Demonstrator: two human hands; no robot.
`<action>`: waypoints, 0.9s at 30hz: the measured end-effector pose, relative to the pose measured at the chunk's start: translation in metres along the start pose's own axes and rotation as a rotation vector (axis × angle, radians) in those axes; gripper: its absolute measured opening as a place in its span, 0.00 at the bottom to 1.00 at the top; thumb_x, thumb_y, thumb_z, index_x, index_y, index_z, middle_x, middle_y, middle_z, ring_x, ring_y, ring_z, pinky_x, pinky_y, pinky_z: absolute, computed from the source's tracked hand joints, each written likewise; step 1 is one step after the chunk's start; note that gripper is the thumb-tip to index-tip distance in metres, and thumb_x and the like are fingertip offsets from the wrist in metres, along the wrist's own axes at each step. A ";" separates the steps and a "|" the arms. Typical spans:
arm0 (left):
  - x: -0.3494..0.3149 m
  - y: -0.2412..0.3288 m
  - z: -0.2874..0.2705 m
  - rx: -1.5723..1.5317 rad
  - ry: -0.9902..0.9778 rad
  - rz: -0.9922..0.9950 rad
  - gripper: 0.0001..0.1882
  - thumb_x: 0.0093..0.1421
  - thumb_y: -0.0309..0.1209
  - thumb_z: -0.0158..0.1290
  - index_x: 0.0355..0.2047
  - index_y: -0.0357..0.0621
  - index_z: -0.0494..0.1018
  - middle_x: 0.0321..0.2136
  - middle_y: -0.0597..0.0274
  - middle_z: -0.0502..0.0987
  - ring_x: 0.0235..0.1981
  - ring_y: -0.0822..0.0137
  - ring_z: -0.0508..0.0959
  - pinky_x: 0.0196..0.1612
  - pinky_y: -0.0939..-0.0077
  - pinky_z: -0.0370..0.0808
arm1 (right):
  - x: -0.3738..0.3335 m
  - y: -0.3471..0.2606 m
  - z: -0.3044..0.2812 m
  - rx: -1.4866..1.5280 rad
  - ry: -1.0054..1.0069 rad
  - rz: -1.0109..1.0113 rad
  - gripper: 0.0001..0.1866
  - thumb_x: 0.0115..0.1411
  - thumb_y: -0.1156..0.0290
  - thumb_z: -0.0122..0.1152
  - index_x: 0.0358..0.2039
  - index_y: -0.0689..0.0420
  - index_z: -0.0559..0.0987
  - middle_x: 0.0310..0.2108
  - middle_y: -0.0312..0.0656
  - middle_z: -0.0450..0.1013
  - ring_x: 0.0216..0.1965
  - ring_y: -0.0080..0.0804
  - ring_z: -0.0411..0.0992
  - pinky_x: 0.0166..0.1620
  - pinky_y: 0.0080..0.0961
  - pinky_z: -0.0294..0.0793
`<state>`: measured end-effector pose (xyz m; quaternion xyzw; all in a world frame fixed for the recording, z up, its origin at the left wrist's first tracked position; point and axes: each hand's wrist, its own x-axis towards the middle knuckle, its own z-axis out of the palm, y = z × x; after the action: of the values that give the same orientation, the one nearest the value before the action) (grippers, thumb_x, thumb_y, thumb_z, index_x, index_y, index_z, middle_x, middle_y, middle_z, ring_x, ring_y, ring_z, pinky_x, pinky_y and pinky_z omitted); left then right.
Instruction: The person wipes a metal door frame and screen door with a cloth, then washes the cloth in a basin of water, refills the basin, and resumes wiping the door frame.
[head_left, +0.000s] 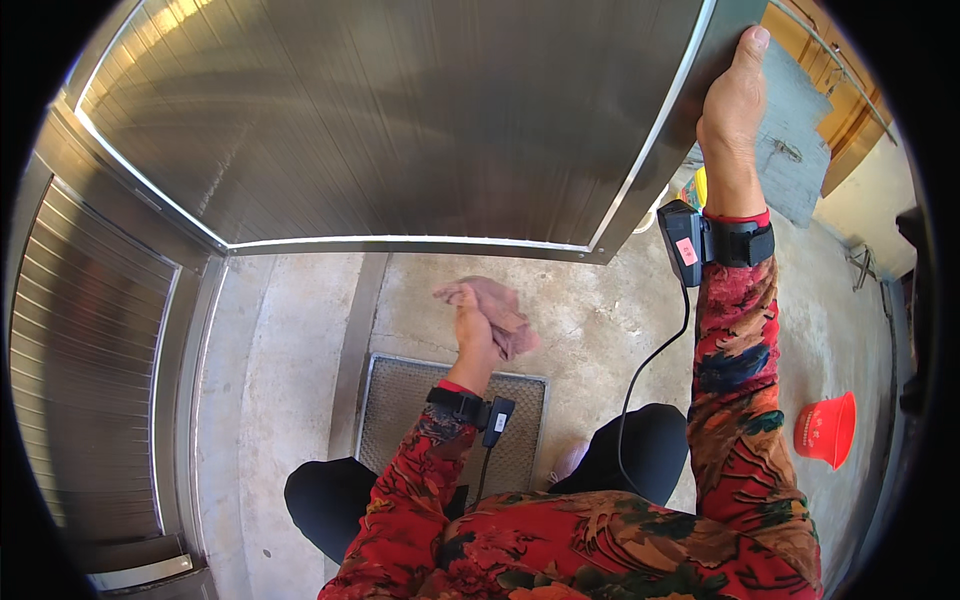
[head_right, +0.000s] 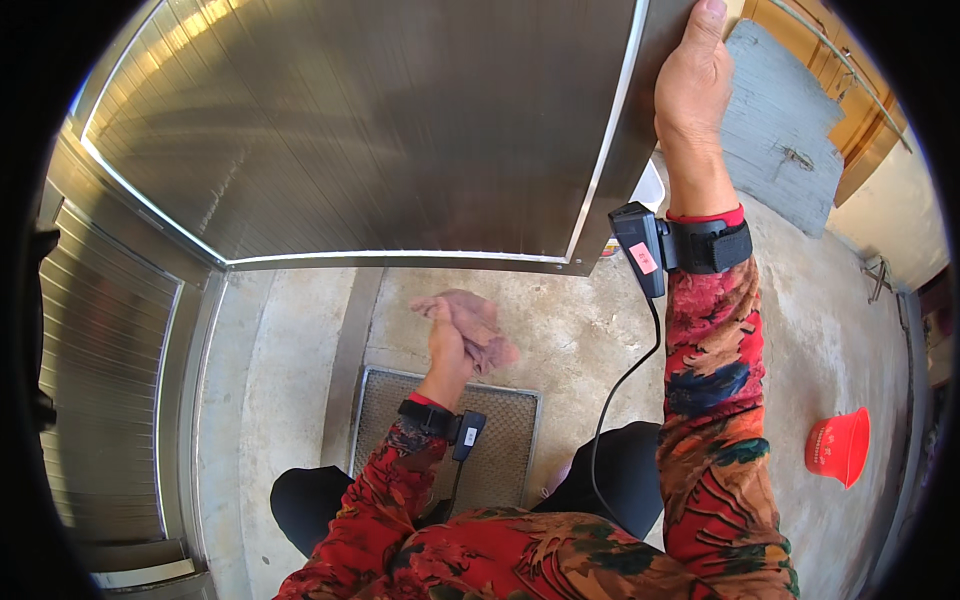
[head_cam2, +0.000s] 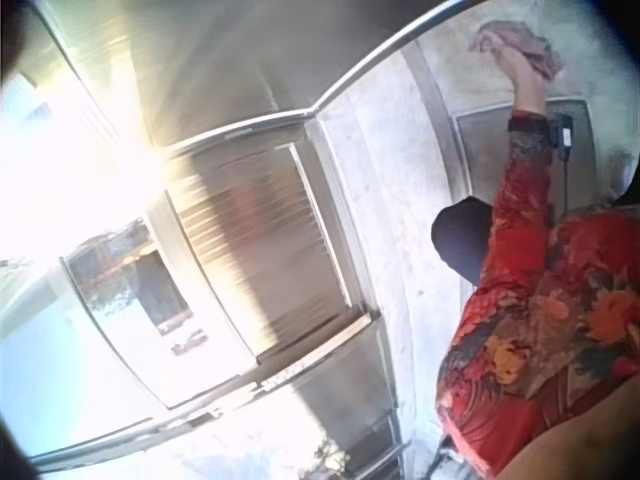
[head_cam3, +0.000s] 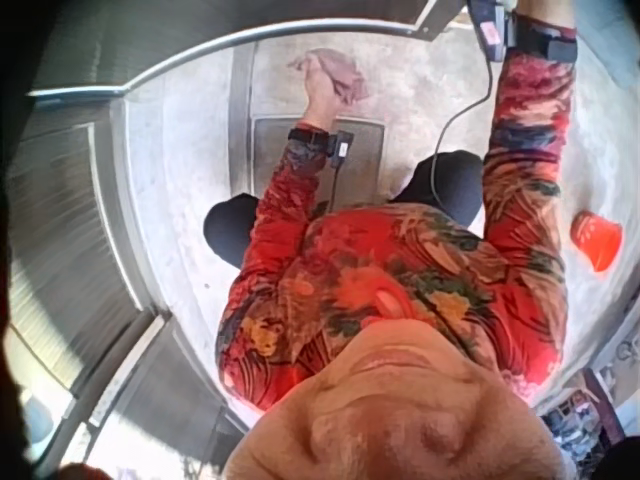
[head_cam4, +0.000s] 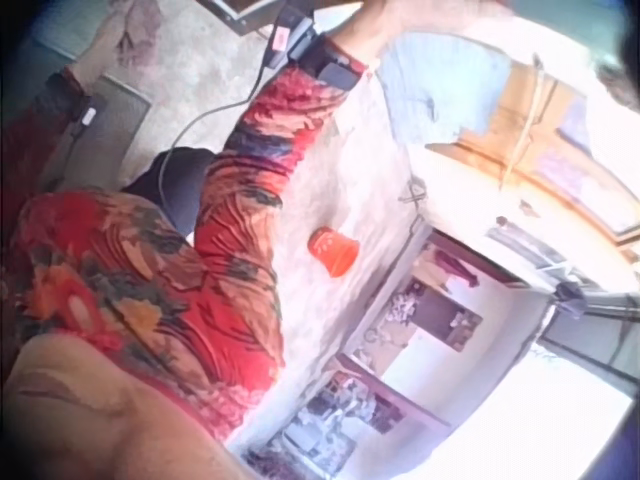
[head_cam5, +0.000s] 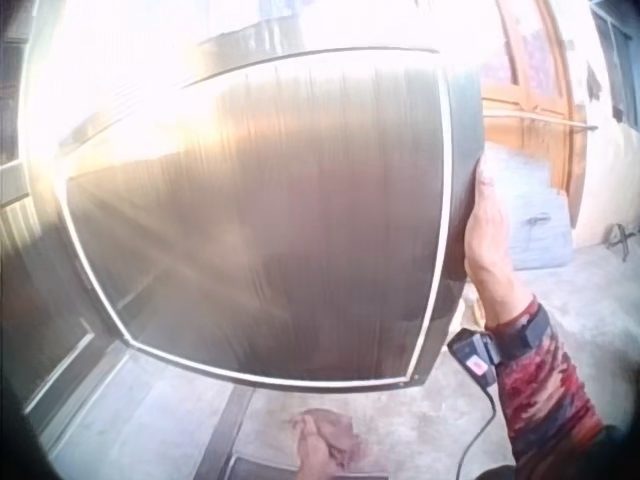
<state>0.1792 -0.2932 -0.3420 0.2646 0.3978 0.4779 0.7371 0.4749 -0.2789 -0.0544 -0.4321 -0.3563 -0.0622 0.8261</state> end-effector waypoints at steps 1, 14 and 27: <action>0.000 0.024 -0.010 0.015 0.167 0.154 0.30 0.68 0.55 0.34 0.46 0.36 0.64 0.37 0.49 0.75 0.36 0.61 0.77 0.38 0.66 0.78 | -0.002 -0.002 0.000 0.004 -0.004 0.007 0.37 0.66 0.42 0.39 0.54 0.68 0.69 0.52 0.45 0.69 0.52 0.35 0.66 0.59 0.26 0.58; 0.012 0.052 0.079 0.465 0.334 0.850 0.23 0.69 0.44 0.39 0.44 0.31 0.66 0.38 0.52 0.75 0.39 0.61 0.74 0.46 0.68 0.71 | -0.011 -0.010 0.002 -0.164 -0.043 0.008 0.38 0.66 0.40 0.36 0.50 0.67 0.73 0.45 0.46 0.73 0.47 0.34 0.70 0.53 0.24 0.64; -0.050 0.104 0.096 0.673 -0.304 0.979 0.16 0.69 0.33 0.41 0.38 0.32 0.73 0.36 0.55 0.76 0.36 0.67 0.74 0.41 0.74 0.71 | -0.026 -0.003 0.002 -0.002 -0.518 0.088 0.32 0.70 0.50 0.35 0.59 0.68 0.64 0.59 0.46 0.63 0.59 0.32 0.60 0.62 0.27 0.56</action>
<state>0.1975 -0.2981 -0.1932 0.6999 0.2496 0.5664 0.3564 0.4534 -0.2849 -0.0681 -0.4495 -0.5368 0.0863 0.7088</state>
